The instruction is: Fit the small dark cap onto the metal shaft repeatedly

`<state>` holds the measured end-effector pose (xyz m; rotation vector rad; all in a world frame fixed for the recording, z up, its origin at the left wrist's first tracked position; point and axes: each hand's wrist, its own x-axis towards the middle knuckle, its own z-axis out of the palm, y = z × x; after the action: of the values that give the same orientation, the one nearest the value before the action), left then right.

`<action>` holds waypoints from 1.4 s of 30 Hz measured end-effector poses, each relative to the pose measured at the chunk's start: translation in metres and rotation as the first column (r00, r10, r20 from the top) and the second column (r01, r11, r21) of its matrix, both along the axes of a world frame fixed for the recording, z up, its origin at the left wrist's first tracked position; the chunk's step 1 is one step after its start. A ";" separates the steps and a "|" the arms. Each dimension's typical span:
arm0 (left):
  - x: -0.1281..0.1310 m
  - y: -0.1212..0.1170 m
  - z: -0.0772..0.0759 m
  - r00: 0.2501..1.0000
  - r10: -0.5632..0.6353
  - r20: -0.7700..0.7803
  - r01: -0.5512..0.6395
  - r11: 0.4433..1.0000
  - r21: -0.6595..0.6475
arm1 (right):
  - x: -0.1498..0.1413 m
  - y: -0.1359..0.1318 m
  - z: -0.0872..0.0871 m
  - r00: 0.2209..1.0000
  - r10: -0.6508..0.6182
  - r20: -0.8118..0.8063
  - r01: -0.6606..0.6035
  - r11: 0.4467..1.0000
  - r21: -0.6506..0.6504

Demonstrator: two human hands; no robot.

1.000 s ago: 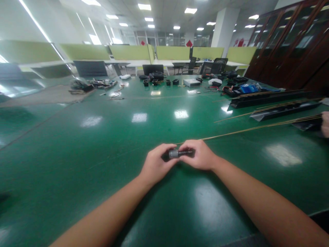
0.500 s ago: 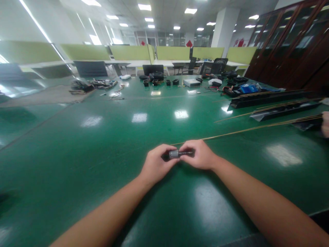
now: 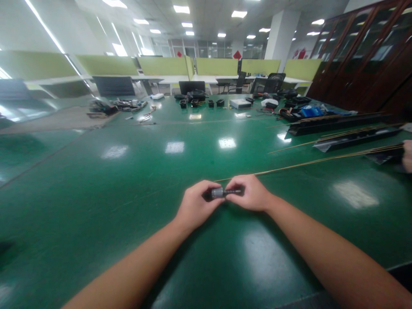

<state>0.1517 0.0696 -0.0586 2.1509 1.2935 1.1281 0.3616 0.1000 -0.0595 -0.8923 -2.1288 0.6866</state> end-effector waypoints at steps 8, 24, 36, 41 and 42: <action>0.000 0.000 -0.001 1.000 0.000 0.003 0.000 1.000 -0.001 | 0.000 -0.001 0.000 1.000 -0.003 -0.004 0.003 1.000 -0.013; 0.000 0.000 -0.001 1.000 -0.003 -0.016 0.003 0.999 0.032 | 0.000 0.000 -0.001 1.000 -0.011 -0.004 0.011 1.000 -0.028; -0.001 0.001 -0.001 1.000 0.000 -0.012 0.001 0.999 0.047 | 0.001 0.000 0.001 0.999 -0.025 0.021 0.025 1.000 -0.016; -0.001 0.000 -0.001 1.000 0.002 -0.006 -0.002 0.999 0.047 | 0.002 0.001 0.002 0.999 -0.024 0.029 0.024 1.000 -0.015; -0.001 0.000 -0.001 1.000 0.003 -0.006 -0.003 0.999 0.048 | 0.002 0.001 0.002 0.999 -0.024 0.029 0.025 1.000 -0.017</action>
<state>0.1509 0.0700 -0.0592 2.1893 1.2848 1.1659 0.3633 0.1011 -0.0574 -0.9412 -2.1368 0.6846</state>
